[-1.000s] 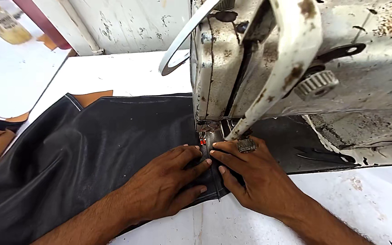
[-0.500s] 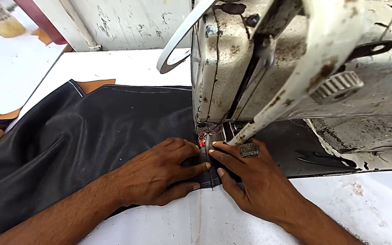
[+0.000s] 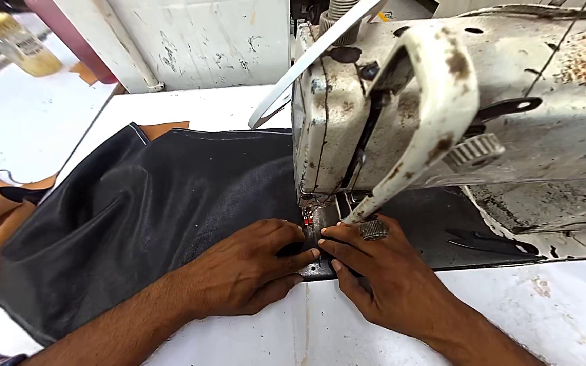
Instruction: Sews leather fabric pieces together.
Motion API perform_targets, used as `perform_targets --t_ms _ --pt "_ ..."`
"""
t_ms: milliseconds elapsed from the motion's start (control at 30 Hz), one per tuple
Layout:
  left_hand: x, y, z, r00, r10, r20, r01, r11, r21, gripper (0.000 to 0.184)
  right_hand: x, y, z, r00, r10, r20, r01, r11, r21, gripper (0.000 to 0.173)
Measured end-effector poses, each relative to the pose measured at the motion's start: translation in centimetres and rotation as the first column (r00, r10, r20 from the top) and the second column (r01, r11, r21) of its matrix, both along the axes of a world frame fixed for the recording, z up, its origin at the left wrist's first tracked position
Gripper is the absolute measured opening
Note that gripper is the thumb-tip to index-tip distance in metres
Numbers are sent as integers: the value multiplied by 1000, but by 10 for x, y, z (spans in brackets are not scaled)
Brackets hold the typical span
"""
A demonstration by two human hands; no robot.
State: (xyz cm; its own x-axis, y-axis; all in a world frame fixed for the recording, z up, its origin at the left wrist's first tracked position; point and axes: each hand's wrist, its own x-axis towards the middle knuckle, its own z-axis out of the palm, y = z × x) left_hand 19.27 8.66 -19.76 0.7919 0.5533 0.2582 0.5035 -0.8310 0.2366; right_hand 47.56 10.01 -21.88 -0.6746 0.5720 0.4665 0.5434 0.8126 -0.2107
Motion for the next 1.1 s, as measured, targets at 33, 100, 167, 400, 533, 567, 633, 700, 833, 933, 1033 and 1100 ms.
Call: perform_targets --t_ms 33,100,167,400,533,567,633,700,833,933,1033,1100 --pt "-1 0 -1 1000 -1 4 1 1000 -10 41 0 0 0 1000 -2 -2 2 1000 -3 35" --pt "-3 3 -1 1000 -5 3 5 1000 -13 42 -1 1 0 1000 -13 7 13 1000 -14 36" --pt "-5 9 0 1000 0 -10 0 1000 -8 42 -2 1 -1 999 -30 14 30 999 -26 37" --pt "-10 28 3 1000 -17 -17 17 1000 3 42 -3 2 -2 996 -81 43 83 995 -50 41" --pt "-13 38 3 999 -51 -9 52 997 56 41 -4 3 -3 992 -107 63 110 993 -44 43" --pt "-14 39 2 998 -68 11 68 995 68 38 -4 4 -3 991 -111 68 115 992 -44 44" --pt "-17 37 1 994 -90 64 86 994 65 31 -5 3 -3 991 -114 69 118 992 -53 43" --pt "-19 37 1 990 -88 107 84 996 41 26 -5 2 -3 991 -114 63 118 992 -51 43" --pt "-19 40 3 990 -70 121 68 998 17 24 -5 2 -2 991 -122 60 125 991 -47 43" --pt "-20 47 4 989 -68 134 71 997 -17 23 -7 2 -1 983 -154 101 160 986 -52 46" --pt "-20 55 6 988 -63 138 59 998 33 23 -8 2 -2 973 -175 150 186 980 -67 52" --pt "-20 58 8 987 -63 146 54 996 66 22 -2 1 2 973 -190 128 199 978 -61 54"
